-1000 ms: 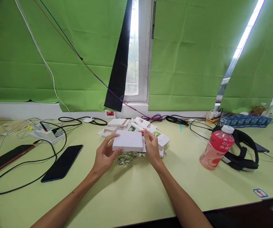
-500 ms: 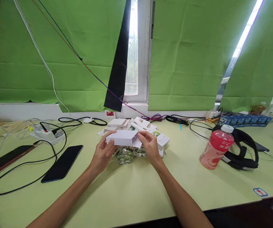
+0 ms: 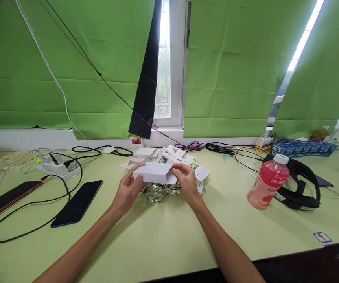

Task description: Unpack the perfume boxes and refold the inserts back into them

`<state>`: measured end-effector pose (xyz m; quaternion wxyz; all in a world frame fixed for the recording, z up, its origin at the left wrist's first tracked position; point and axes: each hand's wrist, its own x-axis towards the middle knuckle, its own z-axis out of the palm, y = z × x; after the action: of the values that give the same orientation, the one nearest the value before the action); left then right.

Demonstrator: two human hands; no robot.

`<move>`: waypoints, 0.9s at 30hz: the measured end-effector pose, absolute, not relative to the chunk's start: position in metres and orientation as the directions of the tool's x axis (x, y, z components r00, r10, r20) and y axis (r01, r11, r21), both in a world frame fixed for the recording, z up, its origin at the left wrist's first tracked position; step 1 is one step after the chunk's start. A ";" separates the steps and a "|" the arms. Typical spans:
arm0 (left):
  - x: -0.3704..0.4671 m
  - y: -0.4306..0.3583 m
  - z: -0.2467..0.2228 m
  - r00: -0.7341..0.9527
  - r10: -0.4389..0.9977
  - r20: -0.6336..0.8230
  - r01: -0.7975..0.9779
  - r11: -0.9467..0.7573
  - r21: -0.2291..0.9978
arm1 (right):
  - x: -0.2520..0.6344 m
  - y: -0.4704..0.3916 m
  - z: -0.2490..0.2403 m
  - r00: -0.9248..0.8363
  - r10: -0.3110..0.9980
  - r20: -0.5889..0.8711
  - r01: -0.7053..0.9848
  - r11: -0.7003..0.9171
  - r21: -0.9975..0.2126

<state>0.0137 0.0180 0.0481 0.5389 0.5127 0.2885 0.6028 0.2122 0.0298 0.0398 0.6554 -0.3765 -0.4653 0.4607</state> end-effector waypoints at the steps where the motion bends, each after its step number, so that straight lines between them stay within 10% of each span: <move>1: 0.014 0.018 0.048 0.105 0.946 0.307 -0.350 -0.254 0.902 | 0.212 0.030 0.040 0.145 0.955 0.260 -0.254 0.290 -0.923; 27: 0.012 0.023 0.047 0.123 0.967 0.223 -0.514 -0.130 0.848 | 0.208 0.025 0.049 0.146 0.930 0.337 -0.402 0.367 -0.839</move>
<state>0.0120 0.0232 0.0470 0.6071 0.4391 0.2578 0.6100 0.2077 0.0250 0.0489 0.6964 -0.2965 -0.4454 0.4783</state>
